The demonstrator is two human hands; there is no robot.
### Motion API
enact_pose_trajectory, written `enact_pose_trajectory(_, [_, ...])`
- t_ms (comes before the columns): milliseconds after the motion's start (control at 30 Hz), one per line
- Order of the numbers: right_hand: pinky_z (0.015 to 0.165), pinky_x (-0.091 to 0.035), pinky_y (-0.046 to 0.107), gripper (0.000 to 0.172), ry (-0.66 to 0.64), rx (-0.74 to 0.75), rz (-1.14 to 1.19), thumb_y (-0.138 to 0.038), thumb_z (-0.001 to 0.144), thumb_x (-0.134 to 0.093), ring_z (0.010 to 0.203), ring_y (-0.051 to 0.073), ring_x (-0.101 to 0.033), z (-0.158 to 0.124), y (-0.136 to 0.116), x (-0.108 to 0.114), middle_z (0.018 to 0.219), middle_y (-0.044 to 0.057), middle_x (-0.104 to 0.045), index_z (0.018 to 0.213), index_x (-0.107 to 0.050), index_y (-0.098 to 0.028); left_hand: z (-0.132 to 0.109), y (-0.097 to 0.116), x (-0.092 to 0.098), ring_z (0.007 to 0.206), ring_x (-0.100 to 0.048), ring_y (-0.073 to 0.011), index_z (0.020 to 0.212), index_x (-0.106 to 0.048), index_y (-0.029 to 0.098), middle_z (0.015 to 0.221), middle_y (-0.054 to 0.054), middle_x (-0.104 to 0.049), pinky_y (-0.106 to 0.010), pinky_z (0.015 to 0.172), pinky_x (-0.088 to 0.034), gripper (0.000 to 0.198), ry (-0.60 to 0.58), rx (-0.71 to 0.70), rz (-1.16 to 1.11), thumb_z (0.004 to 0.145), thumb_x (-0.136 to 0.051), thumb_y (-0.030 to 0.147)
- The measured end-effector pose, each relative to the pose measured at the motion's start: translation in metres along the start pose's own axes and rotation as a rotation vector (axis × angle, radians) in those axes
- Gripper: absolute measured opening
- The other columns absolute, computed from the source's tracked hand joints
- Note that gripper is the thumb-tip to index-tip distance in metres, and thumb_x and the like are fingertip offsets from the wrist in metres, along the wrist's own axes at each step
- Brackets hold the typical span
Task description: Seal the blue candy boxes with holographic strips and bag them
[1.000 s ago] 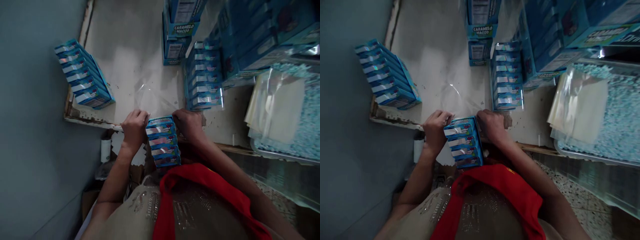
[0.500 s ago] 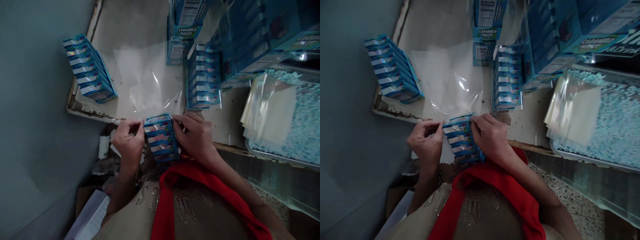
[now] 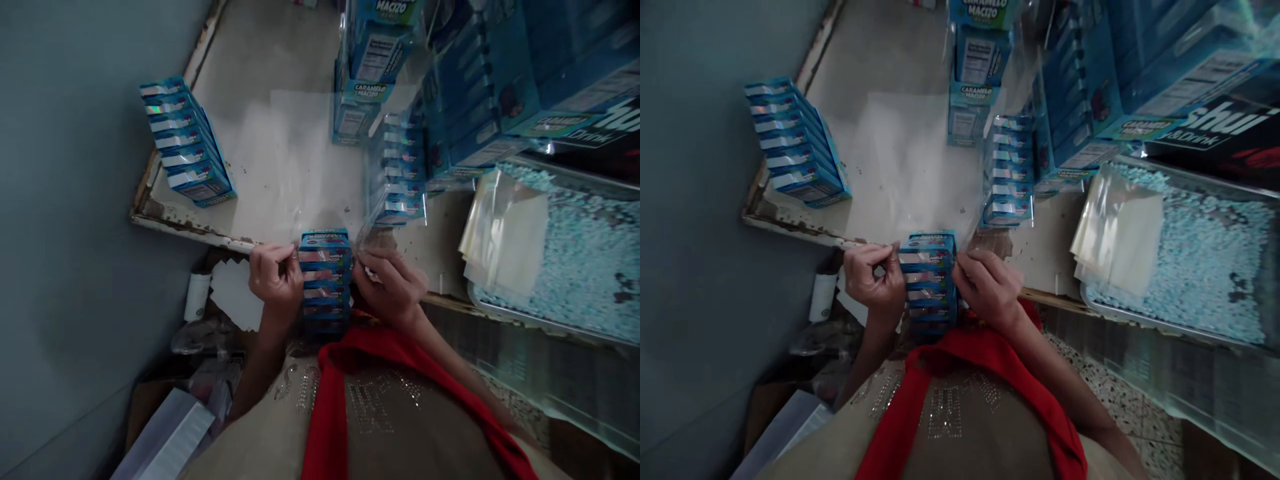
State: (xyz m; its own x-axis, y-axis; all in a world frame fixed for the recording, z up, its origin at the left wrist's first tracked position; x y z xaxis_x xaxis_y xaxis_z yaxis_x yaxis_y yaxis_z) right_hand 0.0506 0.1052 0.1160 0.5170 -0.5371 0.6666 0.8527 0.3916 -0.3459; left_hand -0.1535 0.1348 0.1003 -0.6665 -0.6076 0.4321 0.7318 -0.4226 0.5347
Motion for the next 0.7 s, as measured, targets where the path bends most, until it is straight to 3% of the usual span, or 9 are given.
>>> enact_pose_trajectory(100, [0.062, -0.051, 0.025, 0.008, 0.015, -0.018, -0.06, -0.021, 0.099, -0.069, 0.07, 0.013, -0.069, -0.01, 0.008, -0.006, 0.086, 0.001, -0.076, 0.099, -0.076, -0.026, -0.016, -0.009, -0.002, 0.08, -0.068, -0.0152, 0.099, -0.066, 0.022, 0.086, -0.002, -0.073, -0.027, 0.079, -0.054, 0.014, -0.031, -0.118, 0.049, 0.093, -0.076, 0.014])
enact_pose_trajectory(200, [0.057, -0.044, 0.025, 0.008, 0.015, -0.059, -0.108, -0.024, 0.1, -0.067, 0.062, 0.011, -0.062, -0.014, 0.015, -0.014, 0.078, 0.0, -0.071, 0.098, -0.074, -0.023, -0.03, -0.034, -0.012, 0.077, -0.067, -0.0177, 0.098, -0.066, 0.021, 0.083, -0.003, -0.071, -0.03, 0.077, -0.052, 0.006, -0.082, 0.033, 0.092, 0.096, -0.07, 0.025])
enact_pose_trajectory(300, [0.06, -0.045, 0.025, 0.014, -0.032, -0.08, -0.073, -0.024, 0.104, -0.061, 0.065, 0.013, -0.064, -0.015, 0.021, -0.023, 0.077, 0.001, -0.072, 0.096, -0.071, -0.022, -0.039, -0.05, -0.028, 0.082, -0.067, -0.0194, 0.093, -0.069, 0.021, 0.088, -0.006, -0.071, -0.03, 0.077, -0.05, 0.012, -0.261, 0.159, 0.128, 0.099, -0.064, 0.031])
enact_pose_trajectory(400, [0.067, -0.049, 0.028, 0.021, -0.115, -0.106, 0.006, -0.026, 0.108, -0.056, 0.071, 0.016, -0.067, -0.019, 0.025, -0.031, 0.079, 0.003, -0.074, 0.095, -0.072, -0.024, -0.043, -0.049, -0.037, 0.081, -0.068, -0.0189, 0.087, -0.07, 0.021, 0.088, -0.007, -0.072, -0.028, 0.073, -0.047, 0.02, -0.449, 0.088, 0.148, 0.102, -0.057, 0.026])
enact_pose_trajectory(500, [0.073, -0.054, 0.03, 0.021, -0.15, -0.026, 0.043, -0.026, 0.108, -0.056, 0.079, 0.017, -0.071, -0.026, 0.02, -0.031, 0.089, 0.004, -0.079, 0.097, -0.073, -0.027, -0.052, -0.044, -0.037, 0.082, -0.069, -0.0191, 0.088, -0.071, 0.02, 0.092, -0.009, -0.073, -0.027, 0.07, -0.046, 0.024, -0.598, -0.003, 0.121, 0.104, -0.053, 0.024])
enact_pose_trajectory(600, [0.074, -0.056, 0.031, 0.019, -0.164, 0.081, 0.097, -0.022, 0.107, -0.057, 0.081, 0.017, -0.073, -0.036, 0.013, -0.023, 0.095, 0.003, -0.081, 0.099, -0.074, -0.027, -0.065, -0.036, -0.032, 0.082, -0.071, -0.0185, 0.091, -0.071, 0.019, 0.097, -0.01, -0.075, -0.026, 0.068, -0.046, 0.028, -0.663, -0.053, 0.045, 0.106, -0.049, 0.025])
enact_pose_trajectory(700, [0.07, -0.055, 0.032, 0.022, -0.229, 0.062, 0.14, -0.024, 0.107, -0.057, 0.075, 0.017, -0.071, -0.052, 0.017, -0.015, 0.088, 0.003, -0.08, 0.093, -0.074, -0.028, -0.081, -0.022, -0.024, 0.077, -0.069, -0.0169, 0.085, -0.07, 0.02, 0.092, -0.009, -0.074, -0.025, 0.066, -0.046, 0.035, -0.717, -0.097, -0.002, 0.109, -0.046, 0.029])
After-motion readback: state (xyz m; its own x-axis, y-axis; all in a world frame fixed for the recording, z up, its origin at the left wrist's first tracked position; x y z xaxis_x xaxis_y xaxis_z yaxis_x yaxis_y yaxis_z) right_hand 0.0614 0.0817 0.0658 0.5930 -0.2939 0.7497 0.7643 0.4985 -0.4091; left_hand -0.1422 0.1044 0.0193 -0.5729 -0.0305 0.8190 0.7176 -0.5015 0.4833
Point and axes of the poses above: each hand's wrist, its own z-axis towards the middle knuckle, its own x-axis out of the back of the hand, y = z × x, the point moved 8 cm from there along z, towards the middle knuckle
